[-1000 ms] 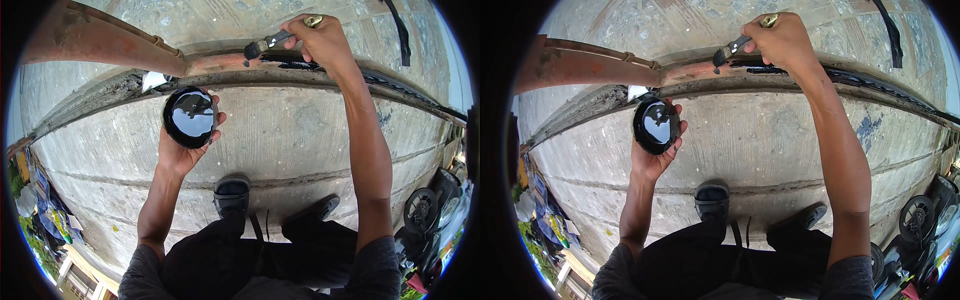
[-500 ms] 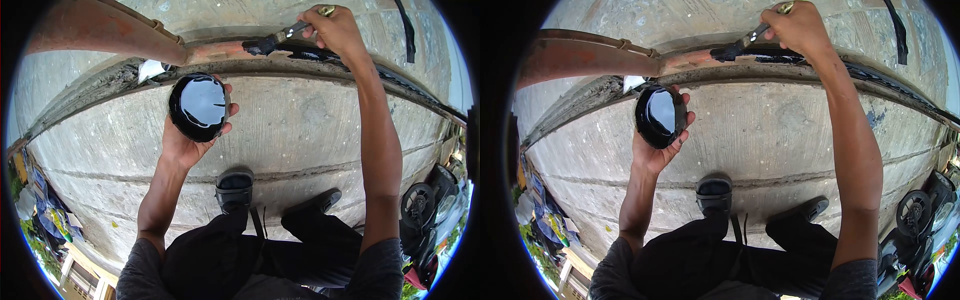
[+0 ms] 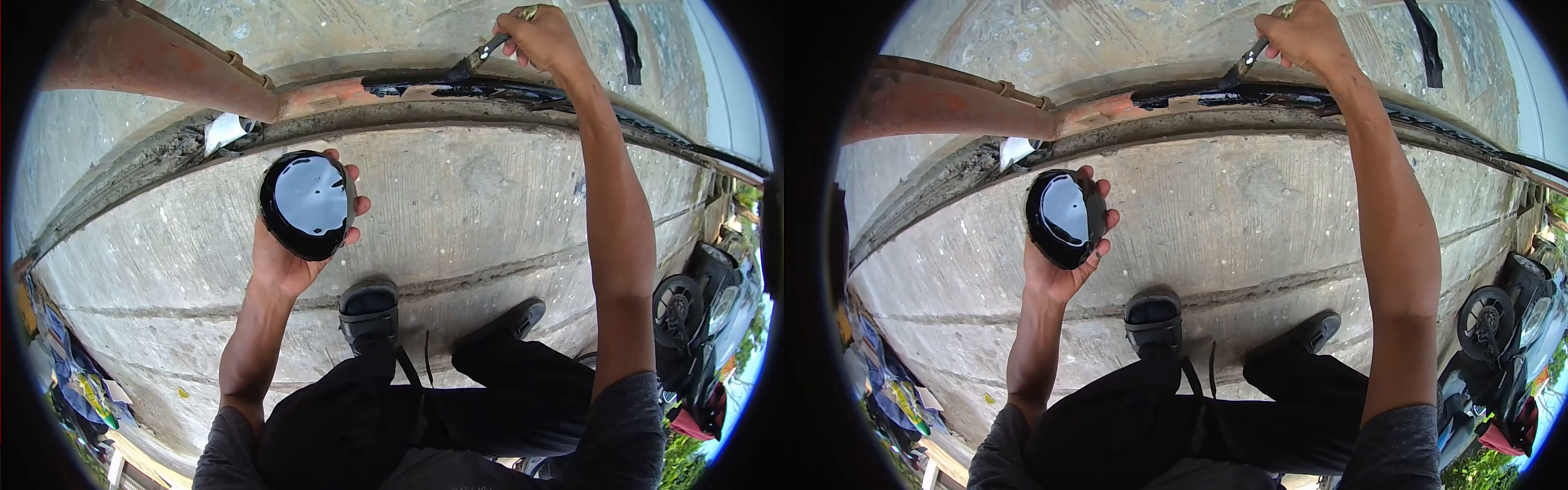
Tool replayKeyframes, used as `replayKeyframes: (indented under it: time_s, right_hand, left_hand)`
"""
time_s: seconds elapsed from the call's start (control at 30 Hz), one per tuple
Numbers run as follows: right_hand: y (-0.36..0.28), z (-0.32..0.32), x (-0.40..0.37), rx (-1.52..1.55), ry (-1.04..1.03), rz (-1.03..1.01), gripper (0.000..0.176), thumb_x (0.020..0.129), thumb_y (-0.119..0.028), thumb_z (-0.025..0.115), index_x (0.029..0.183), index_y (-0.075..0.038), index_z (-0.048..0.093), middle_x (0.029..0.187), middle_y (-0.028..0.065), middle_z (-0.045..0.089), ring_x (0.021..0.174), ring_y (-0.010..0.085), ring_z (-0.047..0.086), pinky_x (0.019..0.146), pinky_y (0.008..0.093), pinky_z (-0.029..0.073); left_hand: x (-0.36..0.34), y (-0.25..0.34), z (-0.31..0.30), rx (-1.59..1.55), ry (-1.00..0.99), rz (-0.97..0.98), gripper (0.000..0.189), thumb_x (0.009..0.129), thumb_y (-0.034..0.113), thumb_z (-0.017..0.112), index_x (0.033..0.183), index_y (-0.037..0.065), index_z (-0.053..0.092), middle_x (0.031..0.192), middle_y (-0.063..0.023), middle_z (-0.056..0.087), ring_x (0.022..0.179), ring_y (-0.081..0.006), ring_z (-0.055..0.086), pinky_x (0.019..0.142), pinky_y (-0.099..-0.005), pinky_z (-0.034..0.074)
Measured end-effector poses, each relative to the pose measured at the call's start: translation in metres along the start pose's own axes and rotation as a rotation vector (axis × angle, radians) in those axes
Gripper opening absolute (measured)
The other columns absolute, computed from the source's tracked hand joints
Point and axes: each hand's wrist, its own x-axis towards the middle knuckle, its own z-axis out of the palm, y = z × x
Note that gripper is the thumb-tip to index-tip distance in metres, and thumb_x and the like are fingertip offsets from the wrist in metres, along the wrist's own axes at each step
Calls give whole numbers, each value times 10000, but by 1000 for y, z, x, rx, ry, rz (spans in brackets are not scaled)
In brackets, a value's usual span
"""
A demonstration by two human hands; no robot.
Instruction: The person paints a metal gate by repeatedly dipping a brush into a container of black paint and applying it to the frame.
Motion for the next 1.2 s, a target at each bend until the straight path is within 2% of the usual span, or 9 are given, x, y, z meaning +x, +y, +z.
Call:
replayKeyframes:
  time_s: [0.1, 0.13, 0.2, 0.37, 0.5, 0.67, 0.97, 1.1, 1.2]
  right_hand:
    - [5, -34, -32, 292, 59, 47, 200, 795, -170, 615, 707, 0, 672, 624, 112, 641, 535, 210, 601, 507, 348, 479]
    - [29, -39, -40, 368, 33, -107, 246, 890, -215, 575, 947, -21, 714, 726, 72, 677, 513, 63, 546, 408, 203, 361]
    - [30, -48, -88, 568, 166, -7, 256, 903, -203, 563, 985, -11, 711, 770, 95, 691, 543, 70, 568, 410, 200, 354]
    - [95, -27, -190, 1013, 513, 452, 282, 887, -161, 587, 1063, 42, 673, 813, 157, 699, 613, 162, 666, 471, 231, 487]
    - [122, 16, -210, 1033, 666, 534, 291, 899, -116, 634, 1119, 74, 636, 876, 177, 692, 643, 190, 682, 500, 263, 531]
    - [103, 65, -170, 1099, 856, 404, 317, 878, -70, 612, 1134, 117, 606, 836, 140, 667, 616, 159, 668, 480, 245, 515]
    - [104, 77, -180, 831, 728, 533, 311, 890, 6, 536, 1164, 152, 569, 885, 161, 656, 582, 175, 676, 416, 249, 505]
    - [101, 109, -168, 380, 688, 233, 301, 904, 17, 497, 1167, 138, 579, 832, 166, 639, 566, 177, 675, 468, 286, 500]
    - [109, 103, -184, 391, 714, 305, 296, 914, 6, 484, 1172, 94, 598, 837, 160, 617, 554, 200, 672, 498, 314, 499]
  left_hand:
    - [-2, -5, -4, 9, 10, -4, 610, 958, 470, 470, 1391, 52, 370, 1311, -209, 495, 1094, -425, 574, 778, -503, 607]
    - [-2, -7, -5, 14, 27, -5, 608, 954, 461, 482, 1391, 52, 371, 1300, -215, 506, 1093, -430, 577, 774, -503, 608]
    - [-1, -7, -4, 18, 32, -9, 605, 956, 453, 483, 1394, 53, 369, 1310, -218, 500, 1099, -435, 575, 772, -501, 609]
    - [3, -14, -4, 5, 36, -39, 580, 972, 424, 461, 1413, 66, 348, 1361, -215, 466, 1124, -456, 561, 797, -542, 592]
    - [9, -23, -3, 27, 63, -87, 571, 978, 406, 461, 1430, 87, 321, 1378, -205, 452, 1158, -458, 536, 834, -567, 572]
    - [10, -35, 2, 33, 48, -133, 555, 986, 373, 460, 1447, 111, 295, 1408, -203, 421, 1209, -463, 491, 867, -597, 545]
    - [5, -38, 5, 1, 0, -140, 559, 990, 385, 444, 1456, 120, 285, 1443, -194, 386, 1244, -469, 462, 913, -623, 504]
    - [2, -34, 2, -2, -6, -129, 566, 991, 396, 436, 1459, 118, 281, 1453, -194, 373, 1252, -465, 456, 920, -618, 502]
    - [1, -32, 5, 4, -21, -114, 569, 990, 400, 437, 1460, 119, 282, 1452, -194, 376, 1253, -467, 454, 916, -615, 506]
